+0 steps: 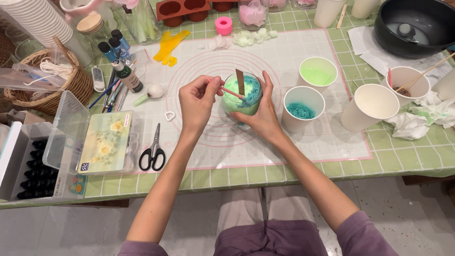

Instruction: Adding blue wax granules to decorate a light green candle in a glass jar.

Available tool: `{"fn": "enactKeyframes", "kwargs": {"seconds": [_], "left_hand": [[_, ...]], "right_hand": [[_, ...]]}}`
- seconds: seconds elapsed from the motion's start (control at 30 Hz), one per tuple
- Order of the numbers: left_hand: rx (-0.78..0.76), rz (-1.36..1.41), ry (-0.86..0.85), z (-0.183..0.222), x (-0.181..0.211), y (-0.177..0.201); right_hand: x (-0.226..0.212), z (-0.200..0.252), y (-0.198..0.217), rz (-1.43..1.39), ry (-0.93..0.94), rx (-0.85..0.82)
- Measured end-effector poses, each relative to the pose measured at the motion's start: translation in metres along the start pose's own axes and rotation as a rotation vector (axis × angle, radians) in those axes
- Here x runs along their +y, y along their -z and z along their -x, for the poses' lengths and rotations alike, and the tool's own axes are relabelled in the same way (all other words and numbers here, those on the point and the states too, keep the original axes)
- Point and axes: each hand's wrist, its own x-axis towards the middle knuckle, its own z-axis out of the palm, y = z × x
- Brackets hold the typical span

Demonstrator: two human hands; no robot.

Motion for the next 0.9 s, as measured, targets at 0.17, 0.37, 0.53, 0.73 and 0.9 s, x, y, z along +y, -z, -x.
{"fn": "enactKeyframes", "kwargs": {"seconds": [0.17,0.37,0.53,0.73,0.9], "left_hand": [[0.007,0.008,-0.016,0.0003,0.0013,-0.0009],[0.038,0.053,-0.021,-0.0013,0.0008,-0.0017],[0.005,0.027,0.021,0.0013,-0.0021,-0.0032],[-0.024,0.031,0.017,0.0023,0.0034,-0.0023],[-0.012,0.011,0.01,0.0019,0.0034,-0.003]], "right_hand": [[0.0001,0.0001,-0.0006,0.018,0.006,0.004],[0.0024,0.0003,-0.0013,0.013,0.002,0.007],[0.0009,0.0003,-0.0013,0.021,0.01,0.011],[0.001,0.0001,-0.0016,0.021,0.007,0.018],[-0.003,0.0007,-0.0005,0.007,-0.021,0.008]]}}
